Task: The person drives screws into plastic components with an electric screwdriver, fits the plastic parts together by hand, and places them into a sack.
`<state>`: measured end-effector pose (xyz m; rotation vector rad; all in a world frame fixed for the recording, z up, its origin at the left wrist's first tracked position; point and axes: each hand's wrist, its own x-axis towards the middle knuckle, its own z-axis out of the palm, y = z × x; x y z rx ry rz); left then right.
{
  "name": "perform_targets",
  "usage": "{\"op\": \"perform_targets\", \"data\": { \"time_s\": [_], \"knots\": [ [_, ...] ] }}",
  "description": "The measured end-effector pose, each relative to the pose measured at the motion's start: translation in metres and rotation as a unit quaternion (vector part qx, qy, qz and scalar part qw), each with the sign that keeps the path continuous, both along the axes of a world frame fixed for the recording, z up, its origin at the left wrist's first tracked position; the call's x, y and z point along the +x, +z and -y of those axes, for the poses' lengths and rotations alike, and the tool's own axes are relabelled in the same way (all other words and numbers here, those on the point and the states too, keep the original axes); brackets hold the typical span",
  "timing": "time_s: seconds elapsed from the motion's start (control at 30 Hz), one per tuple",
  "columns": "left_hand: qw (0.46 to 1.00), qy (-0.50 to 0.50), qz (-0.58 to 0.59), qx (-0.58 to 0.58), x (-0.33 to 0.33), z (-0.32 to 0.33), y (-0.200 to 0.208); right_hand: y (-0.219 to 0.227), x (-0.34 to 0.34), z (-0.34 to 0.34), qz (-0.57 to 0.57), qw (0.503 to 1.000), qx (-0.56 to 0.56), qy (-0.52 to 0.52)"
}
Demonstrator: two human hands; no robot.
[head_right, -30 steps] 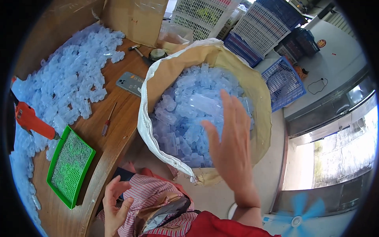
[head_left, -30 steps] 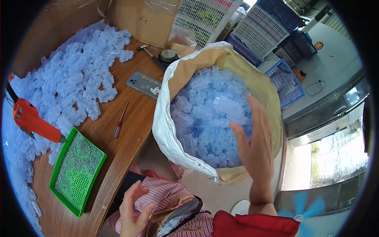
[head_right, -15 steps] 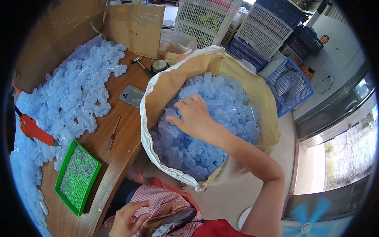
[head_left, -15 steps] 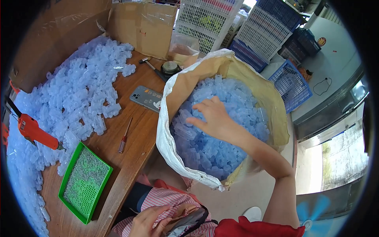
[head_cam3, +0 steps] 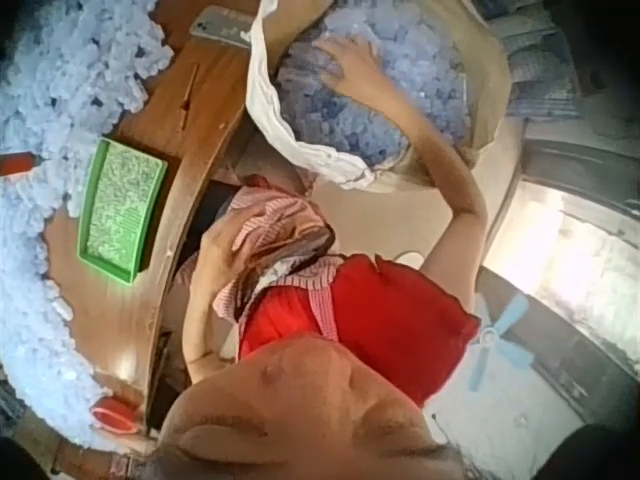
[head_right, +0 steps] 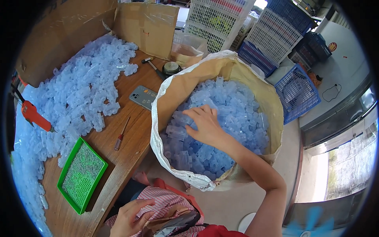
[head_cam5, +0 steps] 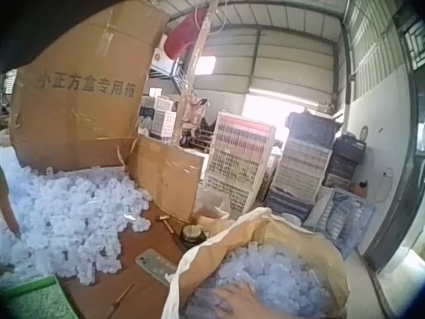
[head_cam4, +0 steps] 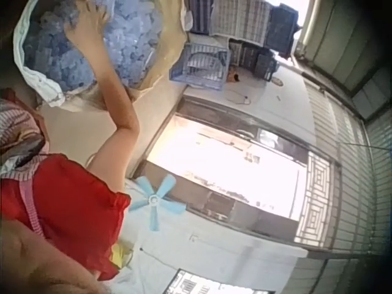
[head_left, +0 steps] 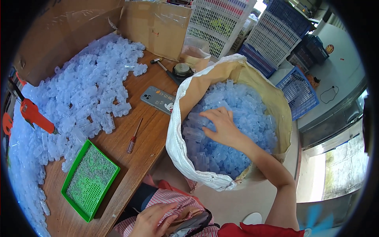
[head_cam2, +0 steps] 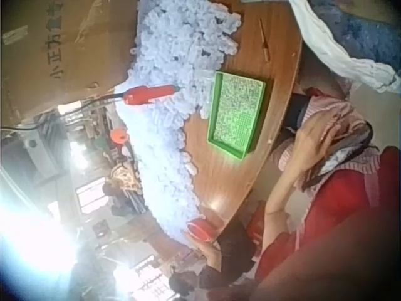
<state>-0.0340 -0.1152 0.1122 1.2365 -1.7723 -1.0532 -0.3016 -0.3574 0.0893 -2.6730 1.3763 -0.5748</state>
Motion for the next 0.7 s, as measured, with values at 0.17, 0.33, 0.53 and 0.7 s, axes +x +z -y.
{"op": "perform_targets", "data": {
  "time_s": [0.17, 0.33, 0.53, 0.7],
  "knots": [
    [1.0, -0.005, -0.001, -0.014, -0.001, 0.001, 0.001, -0.006, -0.001, 0.009, -0.058, 0.996, -0.063, 0.022],
    [1.0, 0.02, 0.007, -0.006, 0.003, -0.005, 0.0, 0.018, -0.001, -0.004, 0.013, 0.995, -0.102, 0.0],
    [0.998, 0.046, -0.036, 0.008, 0.002, 0.017, 0.0, 0.078, 0.025, -0.076, 0.161, 0.965, 0.122, 0.168],
    [0.955, 0.115, -0.271, -0.033, -0.02, 0.038, 0.01, 0.092, 0.04, -0.114, 0.184, 0.931, 0.173, 0.265]
  ]
}}
